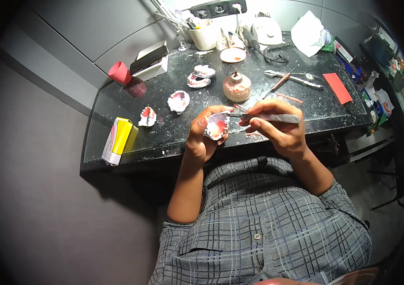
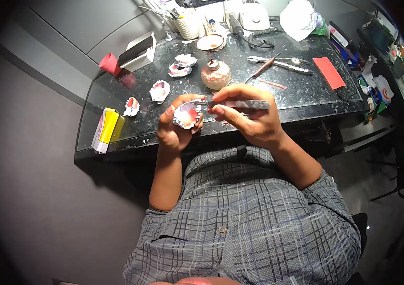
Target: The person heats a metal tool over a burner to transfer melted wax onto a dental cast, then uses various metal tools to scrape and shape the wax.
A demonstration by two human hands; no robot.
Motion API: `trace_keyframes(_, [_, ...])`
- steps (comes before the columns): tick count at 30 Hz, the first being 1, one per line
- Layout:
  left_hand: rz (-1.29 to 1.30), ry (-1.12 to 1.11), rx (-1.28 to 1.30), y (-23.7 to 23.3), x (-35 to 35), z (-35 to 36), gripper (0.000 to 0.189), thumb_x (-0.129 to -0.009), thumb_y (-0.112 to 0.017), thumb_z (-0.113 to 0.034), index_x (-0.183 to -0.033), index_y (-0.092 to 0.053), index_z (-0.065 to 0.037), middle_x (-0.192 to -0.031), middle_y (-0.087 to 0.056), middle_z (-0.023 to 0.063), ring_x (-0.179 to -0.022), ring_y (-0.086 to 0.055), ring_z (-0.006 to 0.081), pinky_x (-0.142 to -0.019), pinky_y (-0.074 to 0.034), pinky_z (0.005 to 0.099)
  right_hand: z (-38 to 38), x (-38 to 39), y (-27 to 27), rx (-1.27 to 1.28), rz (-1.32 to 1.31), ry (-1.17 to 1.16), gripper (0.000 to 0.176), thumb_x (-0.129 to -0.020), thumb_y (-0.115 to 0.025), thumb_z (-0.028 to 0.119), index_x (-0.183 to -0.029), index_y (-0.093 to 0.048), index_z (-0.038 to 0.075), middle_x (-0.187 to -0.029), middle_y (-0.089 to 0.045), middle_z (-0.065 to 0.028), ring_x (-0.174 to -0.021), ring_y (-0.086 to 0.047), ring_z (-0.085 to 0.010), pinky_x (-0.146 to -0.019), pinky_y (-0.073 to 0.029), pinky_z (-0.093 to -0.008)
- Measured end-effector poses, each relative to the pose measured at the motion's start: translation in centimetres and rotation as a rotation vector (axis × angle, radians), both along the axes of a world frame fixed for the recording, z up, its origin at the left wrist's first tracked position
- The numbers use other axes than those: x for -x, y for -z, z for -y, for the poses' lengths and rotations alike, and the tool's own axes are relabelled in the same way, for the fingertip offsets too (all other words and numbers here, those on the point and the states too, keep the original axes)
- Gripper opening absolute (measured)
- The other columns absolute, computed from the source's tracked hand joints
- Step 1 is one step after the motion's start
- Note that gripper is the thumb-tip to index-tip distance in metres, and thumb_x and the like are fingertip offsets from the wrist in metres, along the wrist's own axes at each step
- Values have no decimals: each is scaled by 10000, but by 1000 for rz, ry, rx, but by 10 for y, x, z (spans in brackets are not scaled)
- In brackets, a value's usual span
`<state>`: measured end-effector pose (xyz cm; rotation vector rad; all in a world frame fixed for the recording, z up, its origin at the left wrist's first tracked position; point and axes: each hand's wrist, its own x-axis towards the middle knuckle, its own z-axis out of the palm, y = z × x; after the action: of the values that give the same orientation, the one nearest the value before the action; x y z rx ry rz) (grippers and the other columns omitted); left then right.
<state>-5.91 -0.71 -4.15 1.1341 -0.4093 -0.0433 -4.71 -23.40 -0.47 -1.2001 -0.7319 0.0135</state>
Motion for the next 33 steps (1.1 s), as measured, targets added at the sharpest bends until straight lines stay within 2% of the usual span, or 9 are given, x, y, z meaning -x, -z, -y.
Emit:
trace_keyframes(3, [-71, 19, 154, -2, 1, 1, 735, -909, -548, -537, -1267, -580, 104, -954, -669, 138, -674, -589, 150, -575, -458, 265, -5, 7, 0, 110, 33, 60, 196, -947, -714, 14, -1129, -677, -49, -1010, -750, -112, -967, -746, -178, -815, -613, -288])
trace_keyframes(7, [-89, 194, 328, 4, -3, -10, 732, -846, -528, -466, -1267, -562, 132, -1065, -680, 206, -738, -654, 207, -601, -507, 290, -8, 4, -8, 280, 577, 196, 244, -883, -757, -3, -1122, -708, 2, -1033, -750, -134, -928, -763, -223, -807, -606, -318])
trace_keyframes(11, [-112, 175, 352, 5, 0, -11, 722, -842, -525, -441, -1268, -551, 141, -1065, -690, 219, -776, -679, 225, -650, -549, 297, -13, 8, -8, 310, 607, 204, 251, -865, -771, 11, -1109, -711, 18, -1042, -746, -134, -960, -751, -264, -869, -591, -365])
trace_keyframes(13, [-104, 207, 354, 2, 1, -9, 720, -839, -522, -432, -1269, -546, 145, -1064, -692, 224, -789, -686, 232, -668, -560, 298, -19, 9, 0, 301, 663, 271, 242, -853, -783, 25, -1084, -713, 36, -1052, -748, -111, -1012, -735, -287, -980, -548, -442])
trace_keyframes(14, [-110, 156, 360, 0, 3, -6, 718, -837, -522, -427, -1271, -544, 145, -1059, -692, 222, -810, -689, 238, -692, -567, 307, -21, 12, 0, 316, 658, 276, 240, -837, -791, 26, -1062, -716, 61, -1061, -750, -68, -1054, -711, -278, -1087, -460, -522])
trace_keyframes(17, [-107, 202, 440, 4, 0, -9, 721, -817, -543, -418, -1254, -539, 155, -1083, -672, 243, -898, -683, 282, -800, -564, 354, -22, 14, -5, 387, 792, 356, 260, -819, -797, 20, -1060, -721, 82, -1057, -751, -29, -1070, -694, -265, -1126, -409, -567])
trace_keyframes(18, [-96, 297, 512, 6, -2, -10, 726, -799, -564, -415, -1236, -537, 164, -1112, -652, 264, -966, -674, 320, -883, -554, 392, -22, 14, -3, 393, 789, 365, 272, -809, -807, 35, -1060, -726, 103, -1051, -751, -5, -1089, -675, -252, -1141, -381, -567])
trace_keyframes(22, [-62, 287, 452, 8, -3, -11, 705, -828, -529, -407, -1267, -539, 144, -1071, -686, 227, -926, -701, 270, -821, -586, 366, -23, 15, -4, 428, 784, 383, 279, -801, -820, 55, -1057, -730, 117, -1051, -751, 6, -1096, -670, -244, -1136, -381, -547])
trace_keyframes(33, [-50, 358, 505, 9, -4, -12, 702, -806, -541, -388, -1259, -535, 149, -1115, -668, 248, -1007, -683, 291, -923, -560, 386, -28, 19, 1, 436, 765, 413, 265, -816, -819, 89, -1059, -730, 148, -1055, -748, 26, -1120, -653, -228, -1132, -349, -537])
